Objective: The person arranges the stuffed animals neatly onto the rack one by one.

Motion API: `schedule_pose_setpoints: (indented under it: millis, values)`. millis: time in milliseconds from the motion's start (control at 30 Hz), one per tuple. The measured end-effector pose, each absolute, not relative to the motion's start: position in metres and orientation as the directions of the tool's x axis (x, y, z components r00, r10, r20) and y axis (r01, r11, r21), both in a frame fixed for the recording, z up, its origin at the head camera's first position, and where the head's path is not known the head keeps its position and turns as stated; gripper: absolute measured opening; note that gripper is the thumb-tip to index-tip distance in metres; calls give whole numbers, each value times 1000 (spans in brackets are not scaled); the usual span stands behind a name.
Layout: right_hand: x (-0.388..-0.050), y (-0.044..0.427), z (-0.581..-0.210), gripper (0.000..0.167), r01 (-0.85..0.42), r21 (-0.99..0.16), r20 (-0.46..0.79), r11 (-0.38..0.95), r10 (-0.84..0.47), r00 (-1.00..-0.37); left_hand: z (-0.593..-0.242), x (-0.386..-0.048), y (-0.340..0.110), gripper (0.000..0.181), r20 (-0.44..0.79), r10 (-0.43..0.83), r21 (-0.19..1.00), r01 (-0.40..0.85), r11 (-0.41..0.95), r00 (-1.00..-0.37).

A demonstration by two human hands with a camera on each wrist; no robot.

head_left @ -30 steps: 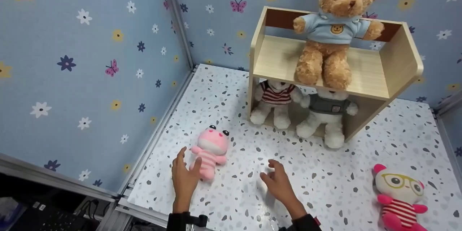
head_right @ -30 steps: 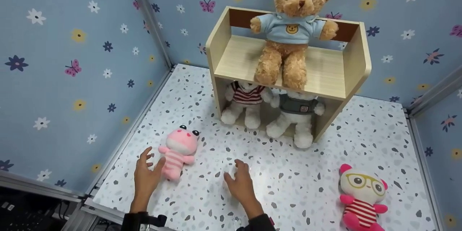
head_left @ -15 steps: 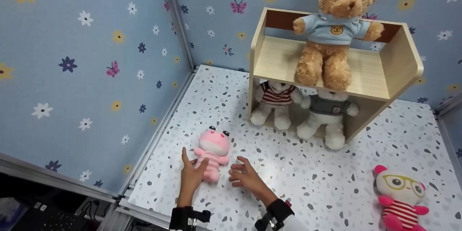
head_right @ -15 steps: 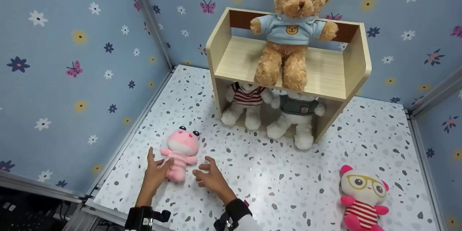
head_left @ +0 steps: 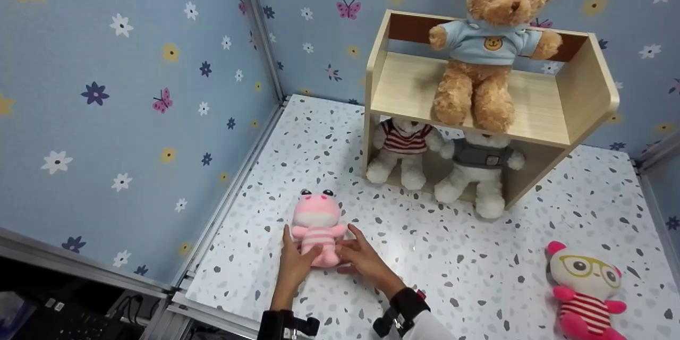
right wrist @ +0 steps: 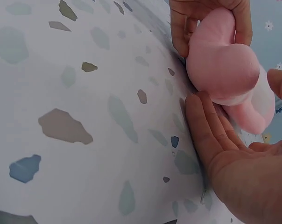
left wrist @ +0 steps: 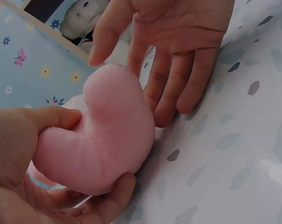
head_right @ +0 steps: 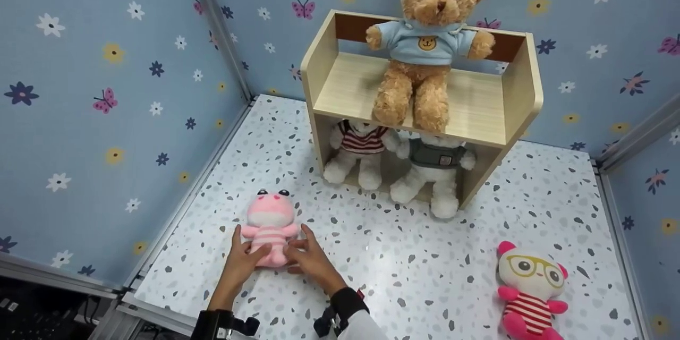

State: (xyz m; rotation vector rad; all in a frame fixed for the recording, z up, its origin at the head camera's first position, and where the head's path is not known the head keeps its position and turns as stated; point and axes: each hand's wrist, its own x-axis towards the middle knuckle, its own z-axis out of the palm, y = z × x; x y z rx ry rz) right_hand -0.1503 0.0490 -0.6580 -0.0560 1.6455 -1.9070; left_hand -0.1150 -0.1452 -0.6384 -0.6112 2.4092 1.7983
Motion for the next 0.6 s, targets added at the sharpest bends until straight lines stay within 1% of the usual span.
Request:
schedule_pose_setpoints:
  millis: [167, 267, 333, 500, 600]
  values:
    - [-150, 50, -659, 93, 430, -899, -341, -87, -479, -809, -637, -111, -138, 107, -284, -245, 902, -345, 259, -927]
    - [-150, 51, -660, 93, 417, -903, -312, -104, -508, -803, -637, -108, -136, 106, -289, -241, 901, -349, 259, -926]
    - [-150, 51, -662, 91, 404, -907, -284, -114, -543, -791, -637, -106, -135, 106, -291, -234, 905, -346, 248, -928]
    - [-150, 51, -665, 86, 362, -929, -263, -74, -555, -789, -638, -102, -132, 104, -278, -230, 915, -330, 231, -933]
    - [-148, 52, -667, 85, 328, -944, -264, -28, -534, -804, -638, -100, -130, 95, -259, -233, 923, -311, 225, -937]
